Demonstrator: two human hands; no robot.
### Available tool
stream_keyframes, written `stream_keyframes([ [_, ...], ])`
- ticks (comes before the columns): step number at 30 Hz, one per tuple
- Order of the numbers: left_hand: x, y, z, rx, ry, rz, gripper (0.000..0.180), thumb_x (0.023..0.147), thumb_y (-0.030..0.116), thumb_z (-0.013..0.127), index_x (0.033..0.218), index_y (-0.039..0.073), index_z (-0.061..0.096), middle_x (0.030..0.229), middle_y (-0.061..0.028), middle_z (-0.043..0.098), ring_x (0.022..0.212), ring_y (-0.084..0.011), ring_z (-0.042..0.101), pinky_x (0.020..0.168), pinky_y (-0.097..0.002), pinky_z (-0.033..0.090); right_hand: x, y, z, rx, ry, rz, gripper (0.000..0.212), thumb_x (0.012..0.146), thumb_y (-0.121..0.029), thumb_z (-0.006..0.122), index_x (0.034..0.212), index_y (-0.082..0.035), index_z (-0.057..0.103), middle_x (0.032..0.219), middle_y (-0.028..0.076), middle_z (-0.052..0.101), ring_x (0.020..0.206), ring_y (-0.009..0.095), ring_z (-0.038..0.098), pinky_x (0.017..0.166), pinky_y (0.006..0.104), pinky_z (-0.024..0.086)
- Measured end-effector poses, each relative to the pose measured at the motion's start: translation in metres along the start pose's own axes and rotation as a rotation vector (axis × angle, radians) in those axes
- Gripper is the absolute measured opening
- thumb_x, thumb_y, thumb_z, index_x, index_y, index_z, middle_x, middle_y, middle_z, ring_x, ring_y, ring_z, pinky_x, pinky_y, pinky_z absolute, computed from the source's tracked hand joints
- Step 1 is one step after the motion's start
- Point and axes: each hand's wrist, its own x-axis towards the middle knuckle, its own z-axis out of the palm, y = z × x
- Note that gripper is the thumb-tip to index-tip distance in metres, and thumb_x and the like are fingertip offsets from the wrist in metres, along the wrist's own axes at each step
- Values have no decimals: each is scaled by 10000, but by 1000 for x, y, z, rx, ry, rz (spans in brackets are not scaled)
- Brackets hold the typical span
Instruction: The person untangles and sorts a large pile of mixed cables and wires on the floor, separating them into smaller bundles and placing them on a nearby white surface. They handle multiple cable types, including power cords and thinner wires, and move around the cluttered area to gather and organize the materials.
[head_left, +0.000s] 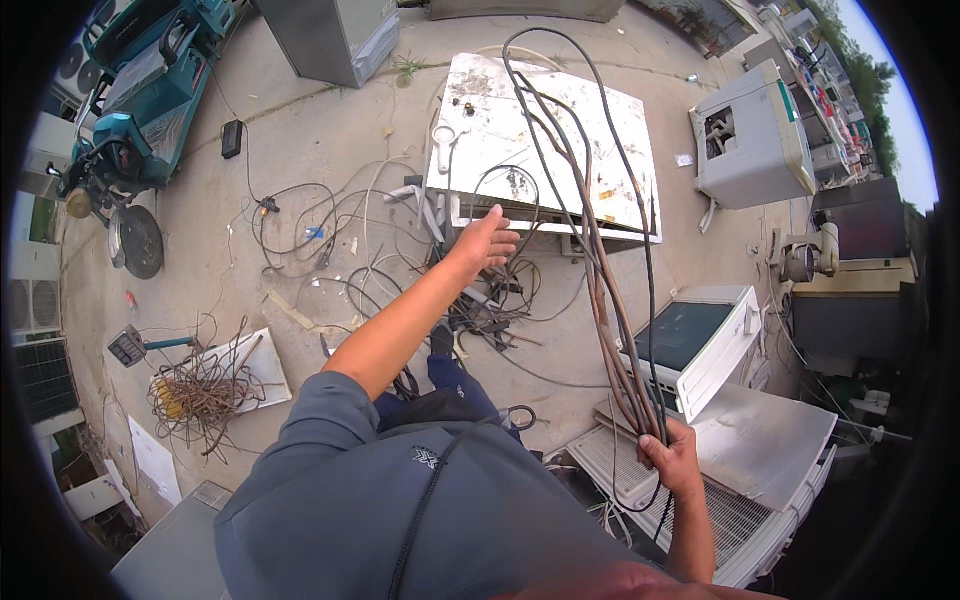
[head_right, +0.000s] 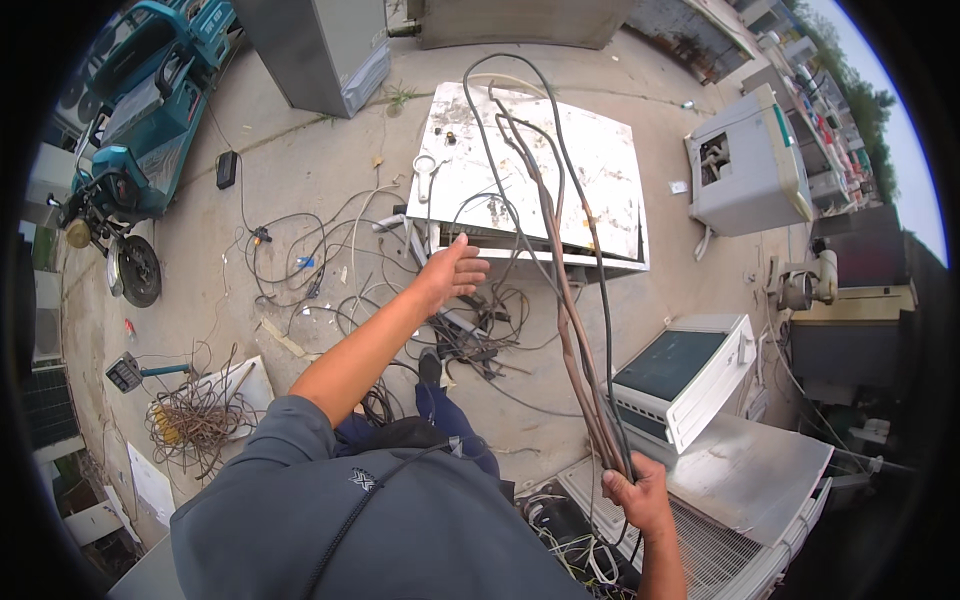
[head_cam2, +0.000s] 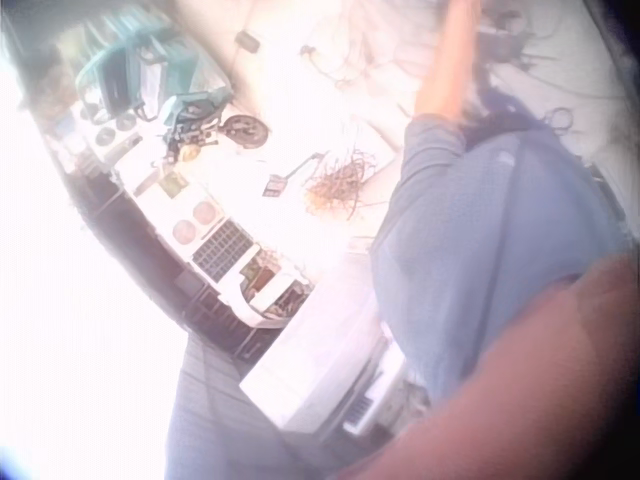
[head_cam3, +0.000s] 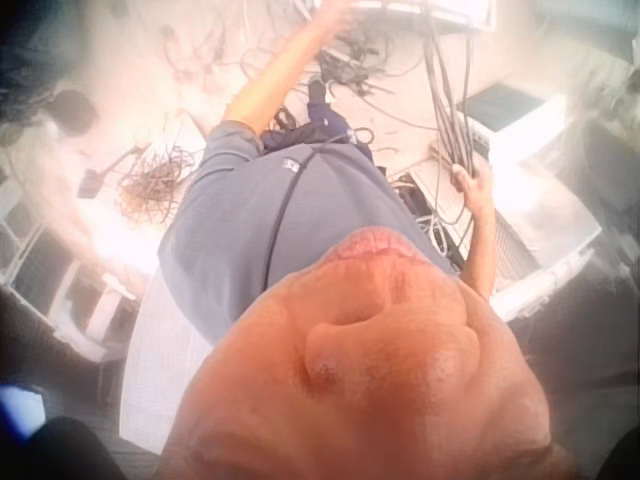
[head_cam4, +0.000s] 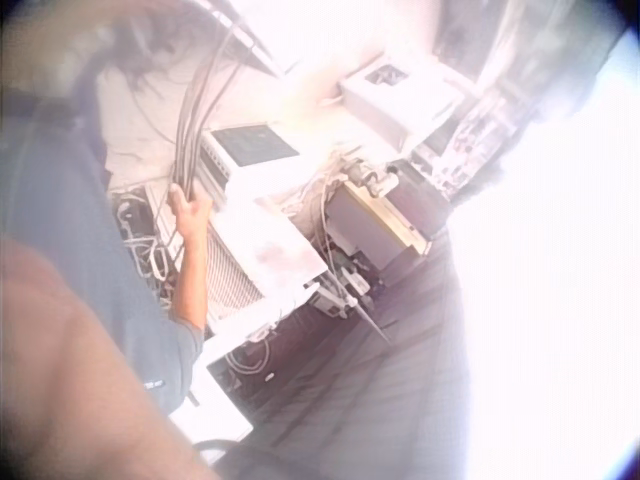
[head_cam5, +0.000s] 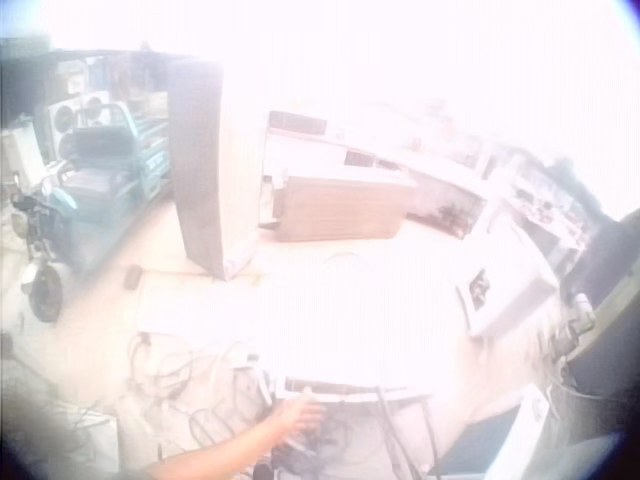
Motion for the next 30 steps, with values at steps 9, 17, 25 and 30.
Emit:
stream_keyframes([
  [9, -8, 79, 26, -562, -8, 163, 301, 1078, 311, 474, 1252, 78, 552, 888, -52, 669, 766, -166, 643, 603, -333, 527, -14, -7, 5, 13, -274, 3, 220, 897, -167, 803, 935, 20, 694, 682, 44, 656, 592, 100, 576, 541, 272, 460],
  [17, -93, 26, -79, -890, 354, 339, 169, 1028, 117, 445, 1023, 79, 610, 795, -63, 633, 686, -237, 627, 631, -415, 556, 55, -47, 36, -569, -473, -126, 225, 802, -115, 873, 880, 13, 706, 631, -12, 579, 608, 71, 486, 561, 281, 426],
  [25, -294, -49, -224, -1089, 637, 665, 283, 1079, 218, 434, 1233, 93, 636, 860, -44, 676, 726, -206, 649, 692, -373, 562, 164, -63, 189, -850, -879, -375, 306, 788, -135, 856, 707, -4, 591, 576, -7, 488, 578, 81, 399, 513, 311, 366],
  [30, -452, -138, -314, -1232, 633, 894, 335, 1083, 307, 417, 1260, 127, 638, 1191, -72, 748, 1038, -239, 714, 871, -390, 547, 166, -71, 360, -1075, -1059, -876, 286, 793, -218, 858, 747, -27, 650, 610, 149, 599, 531, 293, 560, 529, 395, 447],
])
